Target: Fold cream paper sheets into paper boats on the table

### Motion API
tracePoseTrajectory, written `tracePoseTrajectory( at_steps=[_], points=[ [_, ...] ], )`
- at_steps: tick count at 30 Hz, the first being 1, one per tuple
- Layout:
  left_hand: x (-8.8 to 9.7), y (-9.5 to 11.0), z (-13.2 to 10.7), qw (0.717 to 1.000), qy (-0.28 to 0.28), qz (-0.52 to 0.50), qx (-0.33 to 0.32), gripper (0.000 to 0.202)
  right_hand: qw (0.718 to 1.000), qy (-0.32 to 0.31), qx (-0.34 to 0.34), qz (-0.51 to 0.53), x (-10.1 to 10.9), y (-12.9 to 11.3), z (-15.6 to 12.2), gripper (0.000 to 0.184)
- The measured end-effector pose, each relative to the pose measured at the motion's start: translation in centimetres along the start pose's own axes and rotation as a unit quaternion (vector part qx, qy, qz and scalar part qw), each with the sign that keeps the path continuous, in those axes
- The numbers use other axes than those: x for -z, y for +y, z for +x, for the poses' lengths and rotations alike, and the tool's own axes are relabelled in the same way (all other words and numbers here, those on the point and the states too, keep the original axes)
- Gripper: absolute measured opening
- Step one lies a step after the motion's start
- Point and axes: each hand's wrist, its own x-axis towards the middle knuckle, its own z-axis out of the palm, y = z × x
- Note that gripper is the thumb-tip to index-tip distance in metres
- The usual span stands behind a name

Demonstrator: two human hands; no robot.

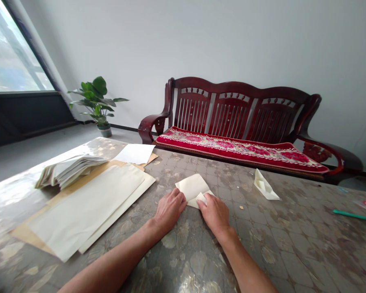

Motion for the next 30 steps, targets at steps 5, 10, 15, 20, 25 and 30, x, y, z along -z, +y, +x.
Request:
tracePoseTrajectory(
  at_steps=[5, 10, 15, 20, 25, 30],
  points=[
    [-0.16, 0.12, 0.02, 0.999, 0.019, 0.031, 0.002, 0.018, 1.000, 0.001, 0.000, 0.011, -0.01, 0.02, 0.03, 0.026],
    [-0.03, 0.31, 0.00, 0.999, 0.017, 0.041, 0.004, 0.017, 1.000, 0.008, 0.005, 0.009, -0.03, -0.01, -0.01, 0.025],
    [-0.24, 0.44, 0.00, 0.999, 0.023, 0.044, 0.013, 0.013, 1.000, 0.013, 0.003, 0.005, -0.01, -0.28, -0.06, 0.023],
    [-0.72, 0.36, -0.14, 0.996, 0.046, 0.064, -0.029, 0.012, 1.000, 0.022, 0.012, -0.009, 0.25, -0.42, -0.09, 0.023],
    [-0.80, 0.39, -0.22, 0.989, 0.029, 0.058, -0.132, 0.008, 0.999, 0.035, 0.006, 0.001, 0.31, -0.19, 0.04, 0.023],
    [-0.75, 0.64, -0.42, 0.984, -0.009, 0.057, -0.169, 0.008, 0.999, 0.043, 0.006, 0.008, 0.15, 0.20, 0.61, 0.022]
  ],
)
